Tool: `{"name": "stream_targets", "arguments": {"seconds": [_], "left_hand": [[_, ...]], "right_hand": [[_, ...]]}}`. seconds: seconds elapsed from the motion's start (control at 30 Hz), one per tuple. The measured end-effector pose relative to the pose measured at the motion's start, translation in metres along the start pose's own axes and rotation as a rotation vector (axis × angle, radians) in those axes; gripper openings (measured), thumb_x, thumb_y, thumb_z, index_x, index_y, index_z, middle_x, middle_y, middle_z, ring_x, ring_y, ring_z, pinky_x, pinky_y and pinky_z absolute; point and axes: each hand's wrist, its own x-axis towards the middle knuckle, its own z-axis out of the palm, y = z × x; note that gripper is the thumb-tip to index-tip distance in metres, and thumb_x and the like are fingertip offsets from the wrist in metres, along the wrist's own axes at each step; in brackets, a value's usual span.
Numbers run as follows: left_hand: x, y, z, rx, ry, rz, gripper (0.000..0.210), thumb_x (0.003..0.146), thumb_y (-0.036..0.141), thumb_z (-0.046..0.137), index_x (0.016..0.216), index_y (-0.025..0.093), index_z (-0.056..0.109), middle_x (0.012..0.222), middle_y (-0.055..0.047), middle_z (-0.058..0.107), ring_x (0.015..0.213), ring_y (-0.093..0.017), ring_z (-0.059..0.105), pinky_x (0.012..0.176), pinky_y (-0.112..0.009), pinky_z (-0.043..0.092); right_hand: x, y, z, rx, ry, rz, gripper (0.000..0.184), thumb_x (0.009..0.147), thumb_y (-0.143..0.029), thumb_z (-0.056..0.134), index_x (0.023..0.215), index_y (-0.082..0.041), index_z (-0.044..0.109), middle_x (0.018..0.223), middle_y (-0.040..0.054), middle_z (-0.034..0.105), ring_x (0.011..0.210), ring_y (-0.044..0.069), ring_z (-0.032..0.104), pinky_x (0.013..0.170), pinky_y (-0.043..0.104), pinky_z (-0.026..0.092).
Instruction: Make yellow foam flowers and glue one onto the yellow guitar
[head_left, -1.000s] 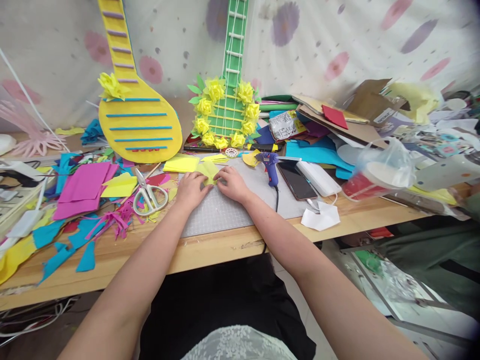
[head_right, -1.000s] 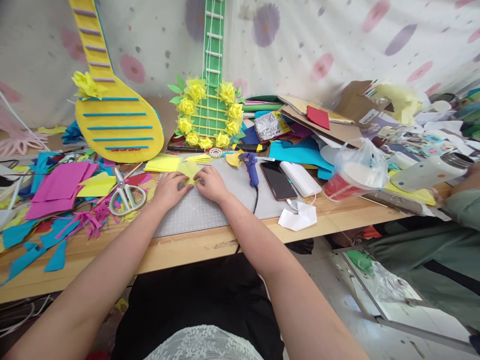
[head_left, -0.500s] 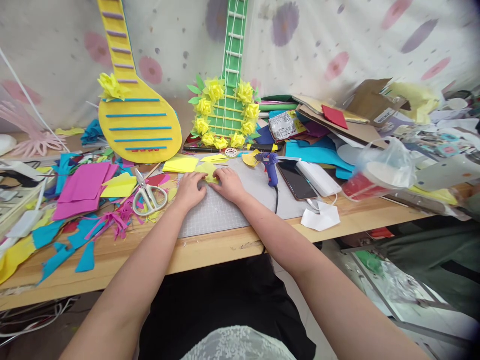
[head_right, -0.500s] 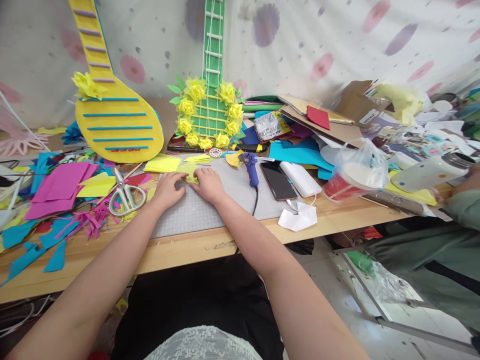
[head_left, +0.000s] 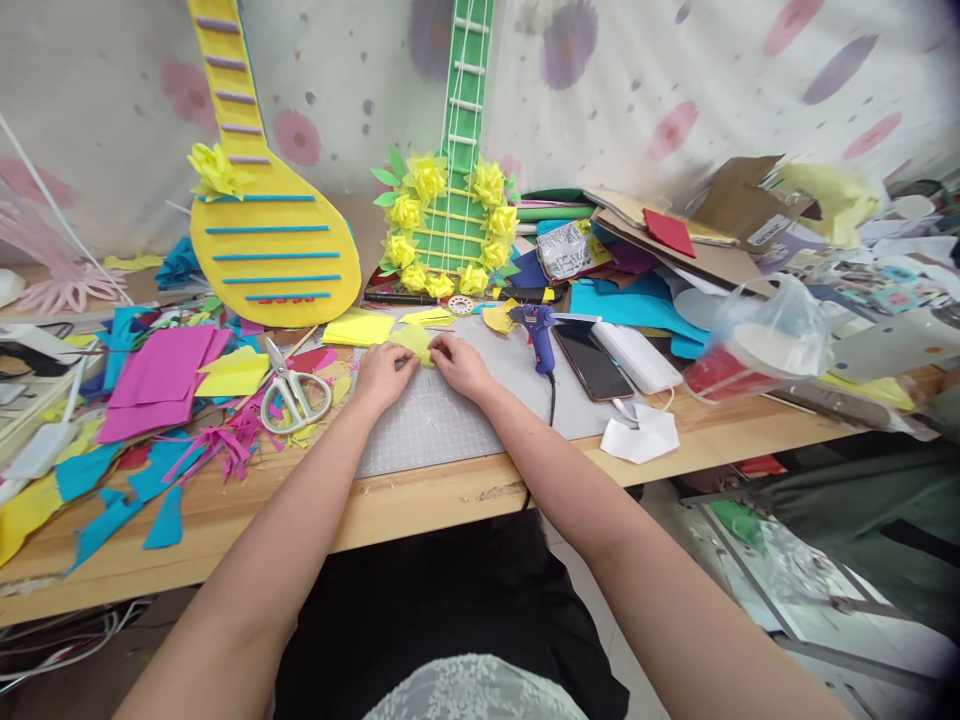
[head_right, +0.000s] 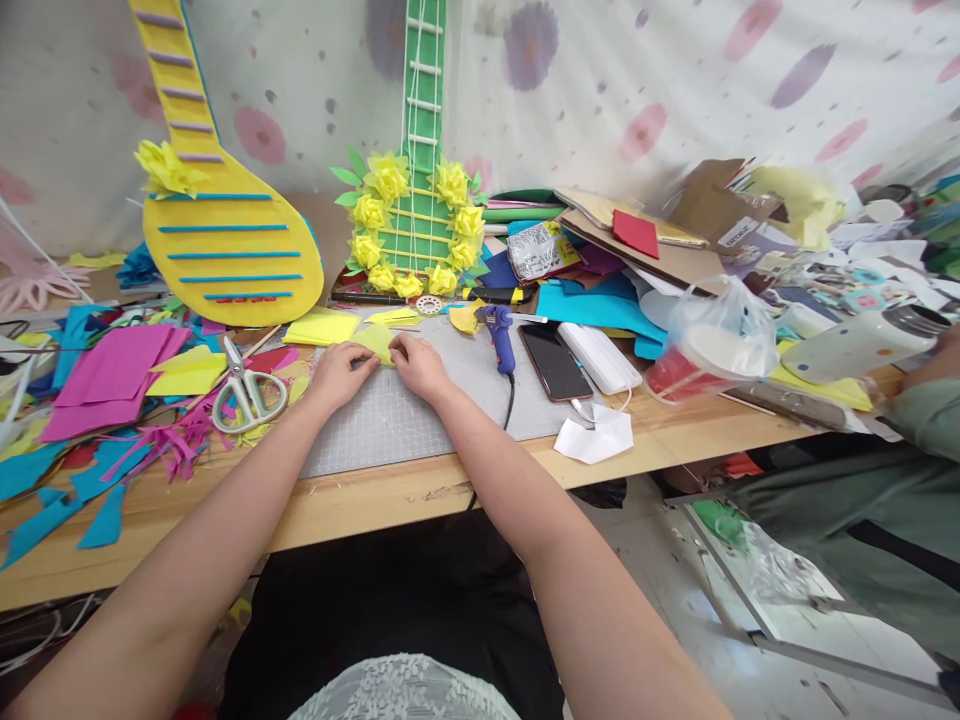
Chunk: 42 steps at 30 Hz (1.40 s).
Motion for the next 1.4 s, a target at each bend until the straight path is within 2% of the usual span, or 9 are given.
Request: {"name": "stream_targets", "arguments": {"seconds": [0.2,0.47,0.83,1.1,1.4], "left_hand": [[0.003,0.009,0.001,0.062,0.017,-0.079,0.026,0.082,0.039,0.051,0.086,0.021,0.07,0.097,-0.008,0.068,0.097,-0.025,0.056,0.086,-0.038,0.041],[0.001,0.013,0.002,0.054,0.094,-0.198,0.015,0.075,0.033,0.061,0.08,0.021,0.068,0.101,-0.007,0.064,0.104,-0.026,0.053,0.091,-0.037,0.04],[0.0,0.015,0.002,0.076,0.102,-0.207,0.012,0.076,0.029,0.057,0.078,0.02,0.065,0.102,-0.008,0.062,0.105,-0.026,0.052,0.092,-0.038,0.04],[-0.003,0.015,0.003,0.103,0.117,-0.196,0.01,0.076,0.027,0.056,0.076,0.02,0.063,0.098,-0.008,0.062,0.103,-0.026,0.051,0.092,-0.037,0.039],[-0.003,0.014,0.003,0.113,0.125,-0.206,0.013,0.077,0.027,0.053,0.077,0.019,0.063,0.098,-0.009,0.062,0.104,-0.027,0.05,0.091,-0.038,0.039]], "right_hand": [[0.001,0.003,0.005,0.034,0.029,0.005,0.015,0.082,-0.024,0.051,0.094,-0.018,0.057,0.083,0.0016,0.064,0.079,0.015,0.055,0.075,0.029,0.041],[0.002,0.006,0.011,-0.046,0.042,-0.062,0.018,0.077,-0.016,0.056,0.095,-0.018,0.056,0.082,0.0008,0.066,0.079,0.015,0.054,0.079,0.03,0.039],[0.001,0.004,0.011,-0.076,0.055,-0.077,0.016,0.078,-0.017,0.052,0.094,-0.018,0.057,0.084,0.0011,0.066,0.078,0.016,0.053,0.08,0.03,0.04],[-0.002,-0.001,0.01,-0.151,0.045,-0.082,0.017,0.078,-0.016,0.052,0.095,-0.018,0.058,0.09,0.0034,0.065,0.085,0.018,0.053,0.083,0.032,0.039],[-0.003,-0.002,0.011,-0.167,0.044,-0.092,0.016,0.08,-0.023,0.055,0.095,-0.019,0.058,0.092,0.0033,0.065,0.086,0.018,0.052,0.084,0.032,0.039]]}}
